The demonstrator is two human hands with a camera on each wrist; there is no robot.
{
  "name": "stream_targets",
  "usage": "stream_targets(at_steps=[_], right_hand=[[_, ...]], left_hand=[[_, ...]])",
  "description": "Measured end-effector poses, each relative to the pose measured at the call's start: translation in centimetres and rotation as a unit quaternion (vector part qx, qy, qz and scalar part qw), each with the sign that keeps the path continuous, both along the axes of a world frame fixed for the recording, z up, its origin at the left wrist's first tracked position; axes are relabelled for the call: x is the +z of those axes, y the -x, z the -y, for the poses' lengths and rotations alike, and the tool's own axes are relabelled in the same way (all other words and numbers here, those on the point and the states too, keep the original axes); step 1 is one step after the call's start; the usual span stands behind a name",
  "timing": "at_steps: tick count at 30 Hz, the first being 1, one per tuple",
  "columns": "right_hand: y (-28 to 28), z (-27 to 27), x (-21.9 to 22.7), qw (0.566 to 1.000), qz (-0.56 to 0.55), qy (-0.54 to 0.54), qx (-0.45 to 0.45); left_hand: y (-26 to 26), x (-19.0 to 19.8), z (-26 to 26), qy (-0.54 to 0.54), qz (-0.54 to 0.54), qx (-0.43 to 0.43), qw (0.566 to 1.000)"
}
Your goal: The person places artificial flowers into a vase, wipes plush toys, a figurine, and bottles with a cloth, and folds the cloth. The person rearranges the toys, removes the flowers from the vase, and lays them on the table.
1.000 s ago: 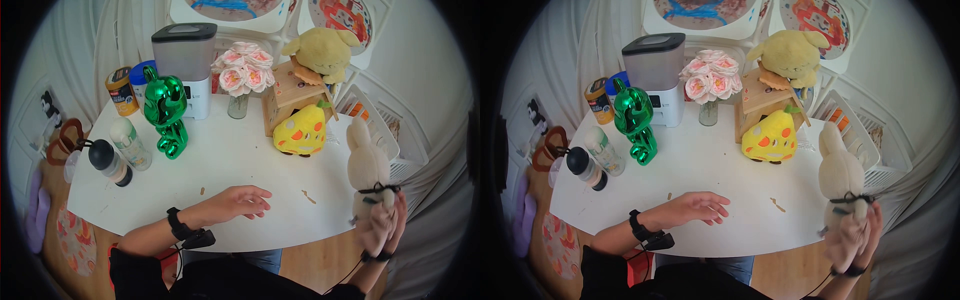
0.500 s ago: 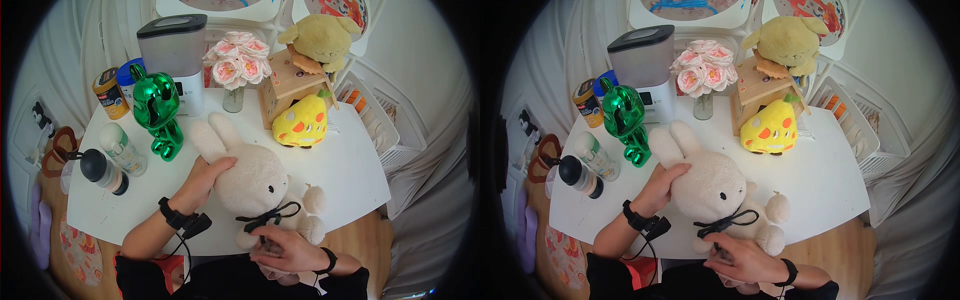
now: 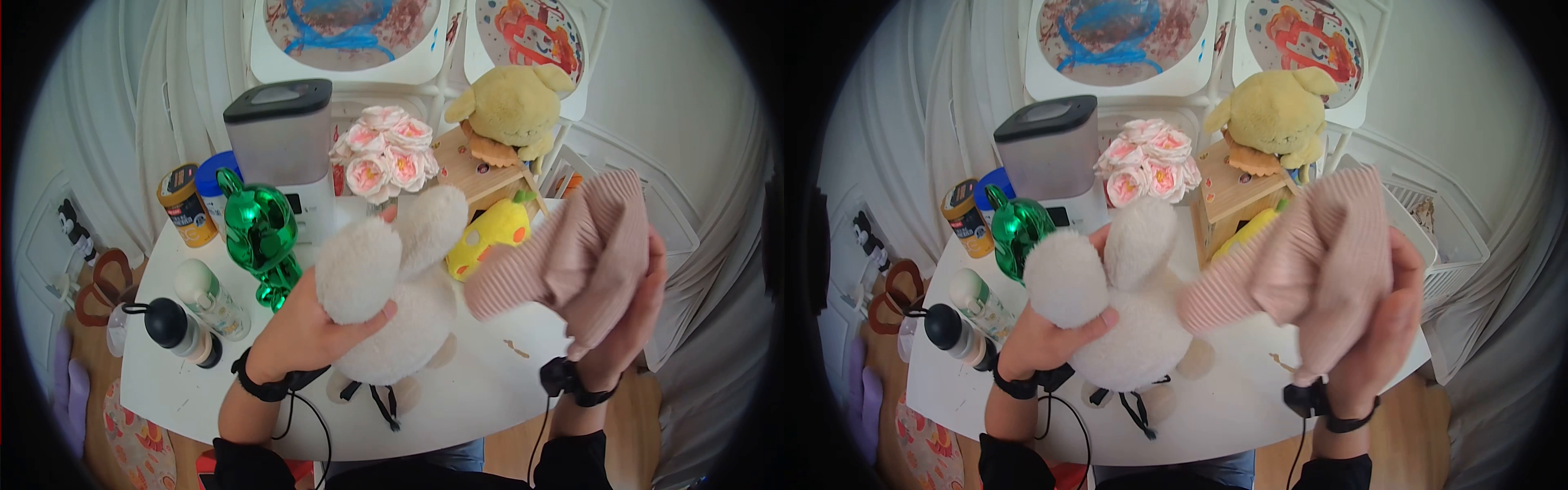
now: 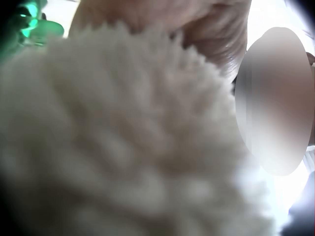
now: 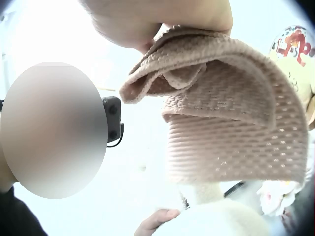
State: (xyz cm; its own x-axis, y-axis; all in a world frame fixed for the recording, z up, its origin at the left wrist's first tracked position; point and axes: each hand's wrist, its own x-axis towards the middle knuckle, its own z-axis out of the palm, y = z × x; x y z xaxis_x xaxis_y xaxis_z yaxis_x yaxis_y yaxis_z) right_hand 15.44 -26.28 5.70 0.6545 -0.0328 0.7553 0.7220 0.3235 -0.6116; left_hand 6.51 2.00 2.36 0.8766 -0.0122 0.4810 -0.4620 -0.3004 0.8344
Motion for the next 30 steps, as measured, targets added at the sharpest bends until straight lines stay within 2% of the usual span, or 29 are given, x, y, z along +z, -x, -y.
stream_targets(at_steps=[1,3,4,5,6,8,9,11,12,13,14,17,18,19,20,21,22,23,25,26,28,29,30], right_hand=[[0.1,-1.3,-0.8,0.999,0.035,-0.008,0.035],[1.1,-2.6,-2.7,0.973,0.091,0.199,0.078],[1.1,-4.0,-2.4,0.933,0.177,0.293,0.113],[1.1,-5.6,-1.8,0.875,0.262,0.382,0.141],[1.1,-6.8,-2.5,0.878,0.272,0.368,0.137],[0.9,-8.9,-4.4,0.853,0.335,0.388,0.094],[0.8,-9.4,-4.4,0.856,0.34,0.379,0.092],[0.9,-9.9,-3.9,0.915,0.244,0.293,0.132],[0.7,-10.0,-3.9,0.917,0.247,0.286,0.132],[0.3,-10.2,-3.8,0.926,0.246,0.267,0.105],[-0.2,-10.3,-3.8,0.934,0.243,0.249,0.078],[-3.5,-8.8,-4.3,0.956,0.193,0.194,0.107],[-3.8,-8.1,-4.4,0.98,0.006,0.13,0.149],[-4.1,-7.4,-4.3,0.965,-0.177,0.059,0.183],[-4.7,-6.9,-3.8,0.967,-0.172,0.058,0.178],[-5.6,-6.5,-3.0,0.943,-0.218,-0.072,0.242],[-6.2,-6.1,-2.4,0.896,-0.258,-0.2,0.301],[-6.3,-5.6,-2.4,0.898,-0.254,-0.199,0.299],[-5.7,-4.7,-2.9,0.93,-0.192,-0.213,0.231],[-5.1,-4.4,-3.5,0.955,-0.134,-0.161,0.209],[-3.6,-3.2,-4.4,0.962,-0.1,0.045,0.249],[-4.3,-3.0,-3.0,0.935,0.139,0.276,0.175],[-3.4,-4.4,-1.1,0.904,0.257,0.304,0.157]], left_hand=[[-0.2,-0.2,0.0,-0.011,0.007,0.0,1.0],[-0.5,-0.7,-0.4,-0.067,0.003,0.013,0.998],[-1.0,-1.6,-1.0,-0.05,-0.016,-0.016,0.998],[-1.0,-1.4,-1.0,-0.067,-0.007,-0.012,0.998],[-1.2,-1.2,-0.5,-0.048,-0.001,-0.007,0.999],[-1.4,-1.1,0.0,-0.039,0.008,0.0,0.999],[-1.3,-1.3,0.1,-0.019,-0.006,0.005,1.0],[-1.3,-1.8,0.3,0.024,-0.037,0.013,0.999],[-1.2,-1.9,0.5,-0.033,0.013,0.012,0.999],[-1.3,-2.1,0.7,-0.04,0.013,0.014,0.999],[-1.3,-2.3,0.8,-0.011,-0.018,0.025,0.999],[-1.1,-3.9,0.4,0.048,-0.071,0.04,0.996],[-1.1,-3.4,0.8,0.098,-0.059,0.04,0.993],[-1.3,-3.1,1.2,0.147,-0.043,0.037,0.987],[-1.5,-3.2,0.9,0.127,-0.026,0.036,0.991],[-1.6,-3.3,0.7,0.127,-0.021,0.031,0.991],[-1.7,-3.5,0.6,0.112,-0.018,0.031,0.993],[-1.8,-3.6,0.5,0.098,-0.016,0.033,0.995],[-2.0,-3.7,0.4,0.099,-0.011,0.03,0.995],[-2.0,-3.8,0.4,0.101,-0.01,0.03,0.994],[-1.7,-2.5,2.1,0.133,-0.022,0.049,0.99],[-1.6,-2.0,2.6,0.164,-0.033,0.066,0.984],[-1.5,-2.0,2.7,0.163,-0.033,0.067,0.984]])
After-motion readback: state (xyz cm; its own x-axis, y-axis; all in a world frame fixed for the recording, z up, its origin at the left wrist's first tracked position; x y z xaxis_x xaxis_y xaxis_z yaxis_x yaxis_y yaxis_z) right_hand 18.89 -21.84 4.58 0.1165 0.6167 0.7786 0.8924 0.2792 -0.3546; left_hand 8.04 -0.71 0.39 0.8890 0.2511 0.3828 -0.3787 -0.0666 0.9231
